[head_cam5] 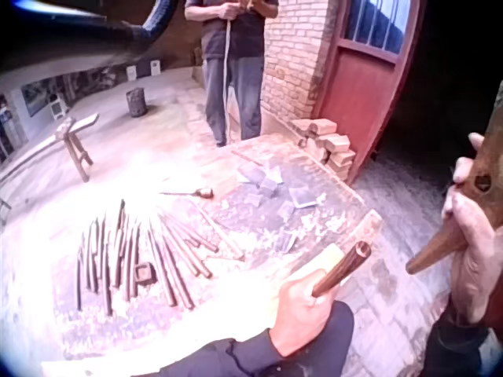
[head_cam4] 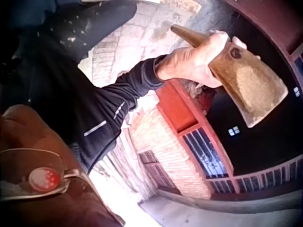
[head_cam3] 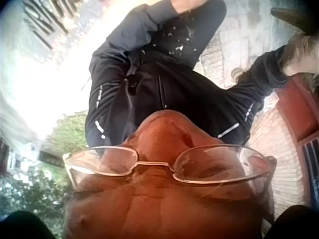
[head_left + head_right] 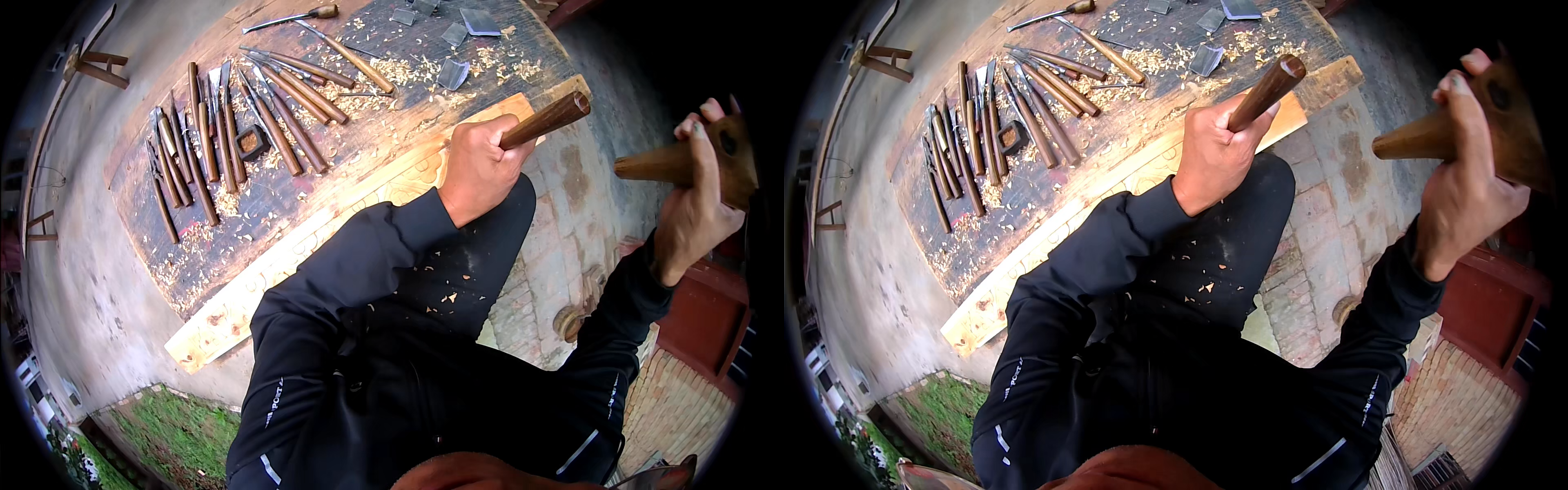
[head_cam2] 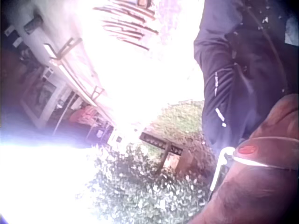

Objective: The person carves a decorative pattern into a wooden plank using a chisel and a wooden mallet. They repeatedly position the chisel and strike it to remove wood shavings, gradually deepening the design.

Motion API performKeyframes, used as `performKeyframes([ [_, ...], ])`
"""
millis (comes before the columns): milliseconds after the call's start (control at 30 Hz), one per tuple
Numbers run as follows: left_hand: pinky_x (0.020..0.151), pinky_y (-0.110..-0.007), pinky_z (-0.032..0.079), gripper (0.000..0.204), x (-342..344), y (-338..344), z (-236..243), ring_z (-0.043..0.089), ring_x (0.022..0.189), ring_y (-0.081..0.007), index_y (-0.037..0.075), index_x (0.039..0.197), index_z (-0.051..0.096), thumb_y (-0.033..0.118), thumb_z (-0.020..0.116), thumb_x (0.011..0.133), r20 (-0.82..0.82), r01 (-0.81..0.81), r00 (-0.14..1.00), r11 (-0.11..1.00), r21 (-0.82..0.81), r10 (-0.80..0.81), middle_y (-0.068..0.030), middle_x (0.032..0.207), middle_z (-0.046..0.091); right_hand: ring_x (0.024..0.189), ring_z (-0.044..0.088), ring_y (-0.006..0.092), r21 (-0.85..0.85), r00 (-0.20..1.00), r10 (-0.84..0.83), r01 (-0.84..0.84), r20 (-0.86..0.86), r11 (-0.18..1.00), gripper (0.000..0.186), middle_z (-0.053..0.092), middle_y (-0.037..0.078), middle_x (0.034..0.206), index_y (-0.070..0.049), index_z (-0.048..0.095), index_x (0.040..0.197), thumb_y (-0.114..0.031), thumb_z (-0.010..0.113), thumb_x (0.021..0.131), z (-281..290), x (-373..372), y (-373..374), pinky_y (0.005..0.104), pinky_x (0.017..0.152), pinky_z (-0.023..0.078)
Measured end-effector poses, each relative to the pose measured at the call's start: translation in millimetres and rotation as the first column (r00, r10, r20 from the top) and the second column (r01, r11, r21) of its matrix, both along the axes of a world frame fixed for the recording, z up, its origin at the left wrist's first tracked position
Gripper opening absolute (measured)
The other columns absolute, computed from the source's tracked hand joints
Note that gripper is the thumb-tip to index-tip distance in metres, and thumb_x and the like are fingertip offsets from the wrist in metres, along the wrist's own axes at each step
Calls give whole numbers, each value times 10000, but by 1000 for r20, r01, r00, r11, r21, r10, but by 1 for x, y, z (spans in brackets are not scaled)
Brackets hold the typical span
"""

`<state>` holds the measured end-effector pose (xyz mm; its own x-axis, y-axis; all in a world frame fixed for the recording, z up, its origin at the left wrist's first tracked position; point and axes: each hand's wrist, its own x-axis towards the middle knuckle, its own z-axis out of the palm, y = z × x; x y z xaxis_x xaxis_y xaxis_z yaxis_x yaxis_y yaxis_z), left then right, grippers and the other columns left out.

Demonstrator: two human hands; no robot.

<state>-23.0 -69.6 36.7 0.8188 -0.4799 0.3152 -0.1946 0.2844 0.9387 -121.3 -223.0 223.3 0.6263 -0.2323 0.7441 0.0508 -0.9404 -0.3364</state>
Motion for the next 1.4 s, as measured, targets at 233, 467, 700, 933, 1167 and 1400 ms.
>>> performKeyframes([
  [233, 513, -272, 260, 455, -1, 18, 8, 322, 598, -33, 90, 665, 465, 220, 689, 1039, -229, 17, 973, 998, -59, -30, 84, 634, 398, 994, 741, 186, -95, 992, -123, 120, -29, 988, 530, 769, 72, 1177, -88, 698, 1314, -16, 811, 801, -46, -2, 23, 297, 865, 566],
  [467, 475, -280, 199, 571, 16, 66, 17, 218, 500, -95, 145, 646, 324, 412, 471, 1129, -384, -167, 923, 918, -361, 17, 11, 565, 298, 784, 672, 153, 939, 976, 216, -74, 0, 337, 523, 684, 126, 1041, 83, 520, 1389, -52, 702, 918, -151, -44, 67, 276, 667, 548],
  [700, 481, -284, 177, 591, 16, 55, 8, 179, 518, -93, 152, 649, 278, 439, 479, 1125, -428, -177, 904, 918, -354, 9, 20, 580, 266, 663, 661, 122, 978, 984, 168, 20, -56, 210, 262, 681, 66, 822, 22, 623, 1047, -153, 767, 915, -196, -44, 77, 286, 596, 549],
  [933, 490, -286, 174, 599, 13, 49, 6, 175, 528, -95, 158, 646, 257, 436, 494, 1121, -449, -187, 893, 926, -328, 21, 30, 582, 243, 714, 667, 133, 952, 968, 229, 27, -101, 304, 293, 680, 96, 941, 39, 613, 1098, -183, 737, 950, -196, -44, 74, 286, 615, 546],
  [1167, 482, -271, 200, 567, 15, 51, 0, 229, 512, -84, 130, 676, 326, 437, 518, 1113, -451, -170, 892, 919, -357, -10, 16, 591, 296, 708, 671, 135, 951, 968, 220, 47, -118, 307, 310, 688, 96, 939, 39, 607, 1102, -185, 749, 941, -194, -45, 75, 289, 617, 550],
  [1400, 499, -285, 179, 615, 12, 49, 2, 196, 533, -94, 157, 631, 280, 476, 491, 1113, -472, -184, 882, 937, -296, 24, 36, 589, 244, 706, 671, 134, 951, 970, 210, 51, -120, 306, 314, 689, 94, 929, 38, 600, 1103, -179, 753, 935, -194, -45, 74, 288, 617, 551],
])
